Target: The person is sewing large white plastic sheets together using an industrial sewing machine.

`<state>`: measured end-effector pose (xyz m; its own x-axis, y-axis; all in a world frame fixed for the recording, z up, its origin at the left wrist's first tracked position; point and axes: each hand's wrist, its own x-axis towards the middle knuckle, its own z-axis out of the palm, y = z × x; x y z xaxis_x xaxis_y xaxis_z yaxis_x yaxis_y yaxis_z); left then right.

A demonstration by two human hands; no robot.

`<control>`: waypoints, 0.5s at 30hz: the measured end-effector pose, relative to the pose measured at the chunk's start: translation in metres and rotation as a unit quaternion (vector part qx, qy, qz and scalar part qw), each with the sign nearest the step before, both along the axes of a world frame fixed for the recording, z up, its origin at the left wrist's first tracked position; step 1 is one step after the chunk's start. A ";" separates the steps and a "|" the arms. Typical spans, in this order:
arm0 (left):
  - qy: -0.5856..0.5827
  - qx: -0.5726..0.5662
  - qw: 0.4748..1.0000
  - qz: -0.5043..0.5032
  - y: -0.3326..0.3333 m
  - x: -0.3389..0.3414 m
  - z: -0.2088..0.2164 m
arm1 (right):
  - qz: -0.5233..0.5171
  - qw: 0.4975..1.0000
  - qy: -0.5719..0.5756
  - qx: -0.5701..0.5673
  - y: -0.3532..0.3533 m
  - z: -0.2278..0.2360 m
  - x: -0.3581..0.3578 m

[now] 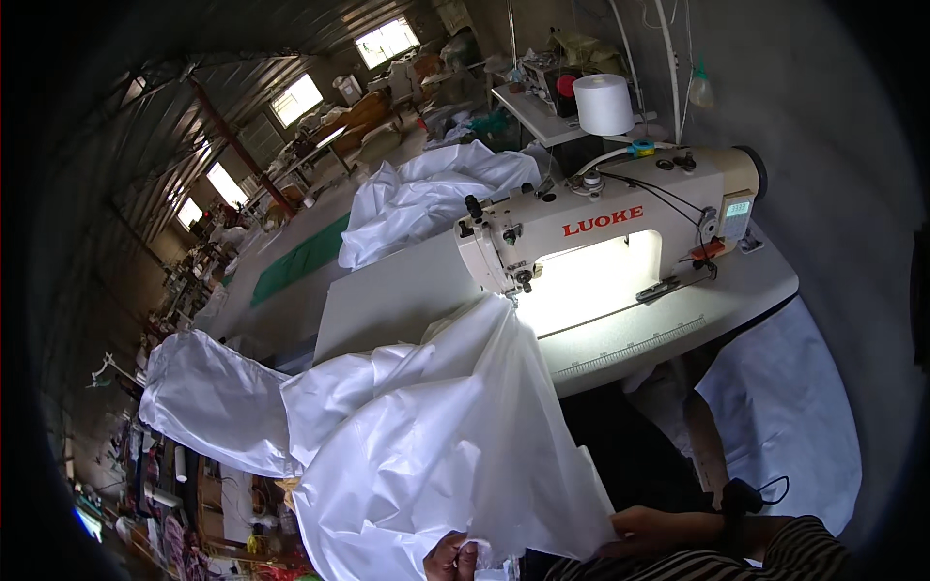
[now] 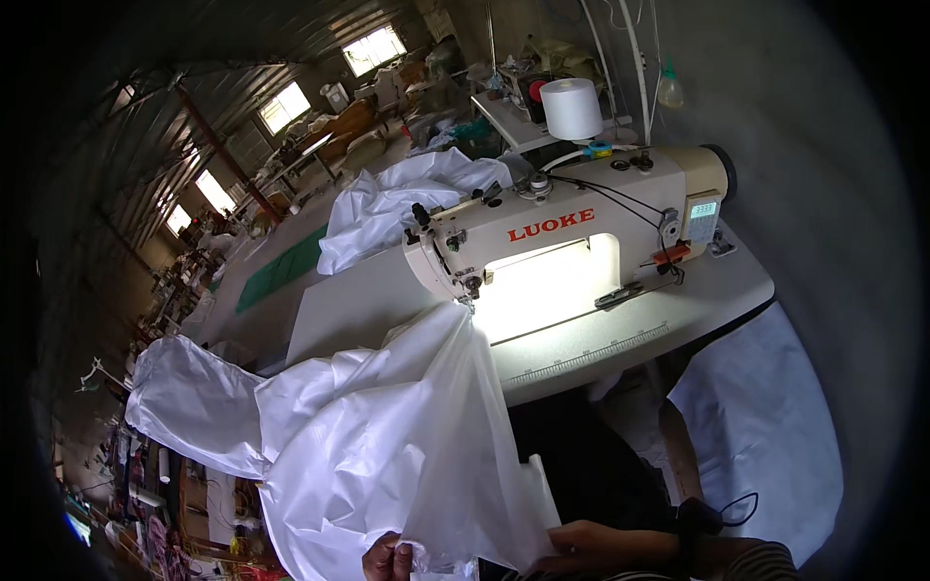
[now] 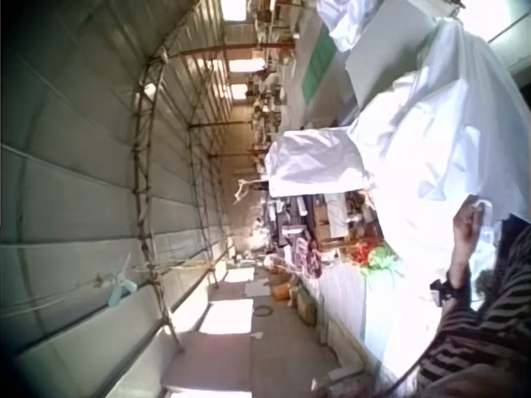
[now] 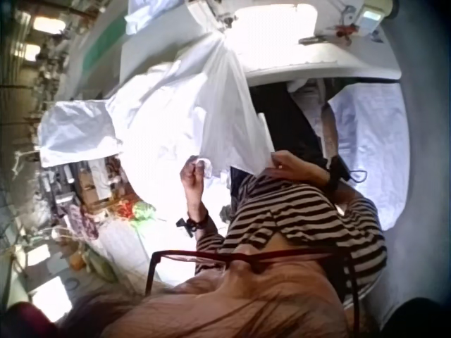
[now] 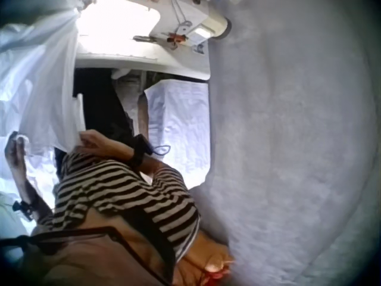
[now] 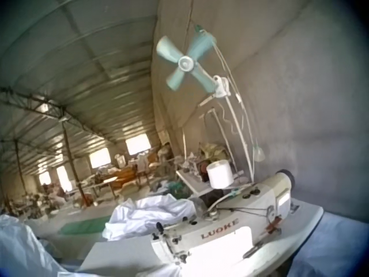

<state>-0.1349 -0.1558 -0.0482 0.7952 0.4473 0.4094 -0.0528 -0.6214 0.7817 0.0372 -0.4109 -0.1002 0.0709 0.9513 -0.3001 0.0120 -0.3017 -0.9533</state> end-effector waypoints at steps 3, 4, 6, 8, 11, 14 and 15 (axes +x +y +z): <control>0.006 -0.004 1.000 0.020 -0.020 -0.009 -0.031 | -0.127 0.955 0.261 0.068 -0.010 0.021 -0.016; 0.039 0.008 0.999 -0.011 -0.026 -0.008 -0.035 | -0.112 0.956 0.261 0.071 -0.008 0.019 -0.020; 0.073 0.050 0.994 -0.069 -0.039 0.008 -0.028 | -0.092 0.960 0.256 0.073 -0.002 0.014 -0.015; 0.135 0.037 0.982 -0.124 -0.049 0.012 -0.030 | 0.026 0.991 0.110 0.068 0.001 0.010 -0.010; 0.136 0.099 0.979 -0.119 -0.056 0.014 -0.034 | 0.003 0.985 0.005 0.170 0.009 0.026 -0.012; 0.130 0.007 0.986 -0.109 -0.058 0.009 -0.053 | -0.019 0.982 -0.009 0.190 0.009 0.008 -0.020; 0.112 -0.025 0.989 -0.099 -0.059 0.007 -0.057 | -0.019 0.981 -0.010 0.191 0.009 0.004 -0.022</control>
<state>-0.1283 -0.2143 -0.1057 0.9371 0.2895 0.1951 0.0084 -0.5774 0.8164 0.0156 -0.4021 -0.0966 0.1099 0.9908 0.0793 0.0284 0.0766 -0.9967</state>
